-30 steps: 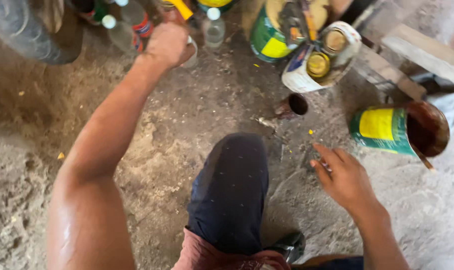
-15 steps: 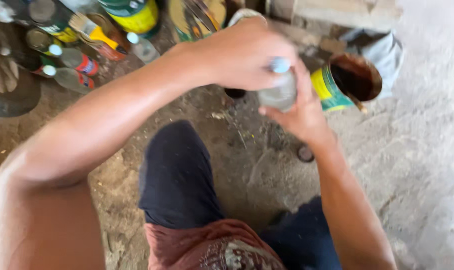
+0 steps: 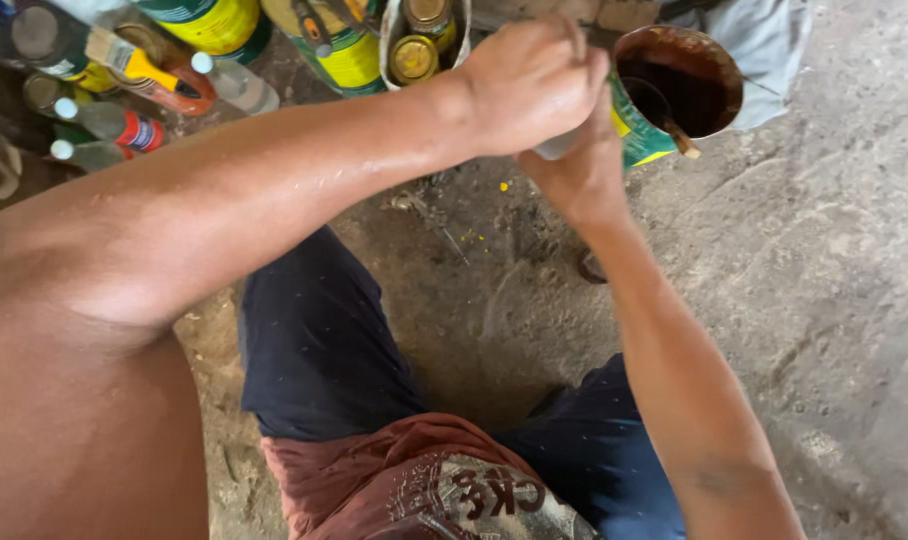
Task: The person mixes different paints and liquids into containers by hand and using a brush, pours liquid from bottles into the mixture, and searches through various paint cans and containers on the floor to find specific items.
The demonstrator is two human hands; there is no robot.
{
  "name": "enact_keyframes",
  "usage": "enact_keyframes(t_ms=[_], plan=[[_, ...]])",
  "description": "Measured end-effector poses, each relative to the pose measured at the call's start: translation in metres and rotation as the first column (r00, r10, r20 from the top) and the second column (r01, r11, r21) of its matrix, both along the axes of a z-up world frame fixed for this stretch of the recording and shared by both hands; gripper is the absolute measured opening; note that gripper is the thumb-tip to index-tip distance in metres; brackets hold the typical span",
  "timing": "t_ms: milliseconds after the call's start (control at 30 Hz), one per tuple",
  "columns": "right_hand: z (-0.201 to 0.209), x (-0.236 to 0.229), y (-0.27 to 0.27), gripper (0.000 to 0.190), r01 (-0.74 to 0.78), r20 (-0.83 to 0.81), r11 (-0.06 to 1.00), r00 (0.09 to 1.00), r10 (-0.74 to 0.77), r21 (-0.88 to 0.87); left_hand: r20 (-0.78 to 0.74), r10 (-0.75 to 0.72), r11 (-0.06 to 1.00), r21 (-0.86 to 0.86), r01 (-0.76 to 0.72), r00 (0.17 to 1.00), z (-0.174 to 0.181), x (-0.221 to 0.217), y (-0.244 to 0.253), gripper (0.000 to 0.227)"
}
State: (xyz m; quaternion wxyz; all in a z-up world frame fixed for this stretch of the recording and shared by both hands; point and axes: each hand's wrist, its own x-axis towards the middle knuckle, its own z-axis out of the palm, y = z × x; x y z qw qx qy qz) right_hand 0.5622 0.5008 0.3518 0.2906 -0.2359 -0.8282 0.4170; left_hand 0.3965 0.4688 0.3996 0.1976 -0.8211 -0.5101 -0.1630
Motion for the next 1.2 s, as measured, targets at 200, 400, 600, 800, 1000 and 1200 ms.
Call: enact_keyframes(t_ms=[200, 400, 600, 800, 1000, 1200], plan=[[-0.013, -0.006, -0.015, 0.090, 0.041, 0.004, 0.997, 0.999, -0.041, -0.058, -0.032, -0.009, 0.992, -0.128, 0.004, 0.999, 0.014, -0.013, -0.001, 0.025], [-0.027, -0.010, -0.024, 0.084, 0.014, 0.103, 1.000, 0.995, -0.013, -0.013, 0.350, 0.272, 0.927, -0.347, -0.146, 0.897, -0.017, -0.052, -0.035, 0.019], [-0.037, -0.006, -0.027, 0.086, 0.004, 0.128, 1.000, 0.992, -0.004, 0.004, 0.661, 0.545, 0.816, -0.275, -0.509, 0.517, -0.194, -0.148, -0.177, 0.008], [-0.058, 0.003, -0.027, 0.090, 0.051, 0.251, 0.998, 0.967, -0.040, -0.038, 0.530, 0.843, 0.523, -0.763, -0.381, 0.095, -0.357, -0.116, -0.274, 0.017], [-0.070, 0.013, -0.024, 0.089, 0.058, 0.297, 0.997, 0.954, -0.038, -0.060, 0.418, 0.775, 0.620, -0.356, -0.699, 0.474, -0.322, -0.083, -0.249, 0.038], [-0.075, 0.018, -0.022, 0.088, 0.029, 0.309, 0.994, 0.949, -0.061, 0.105, -0.102, 0.875, 0.177, -0.842, 0.509, -0.474, -0.300, -0.049, -0.160, 0.090]])
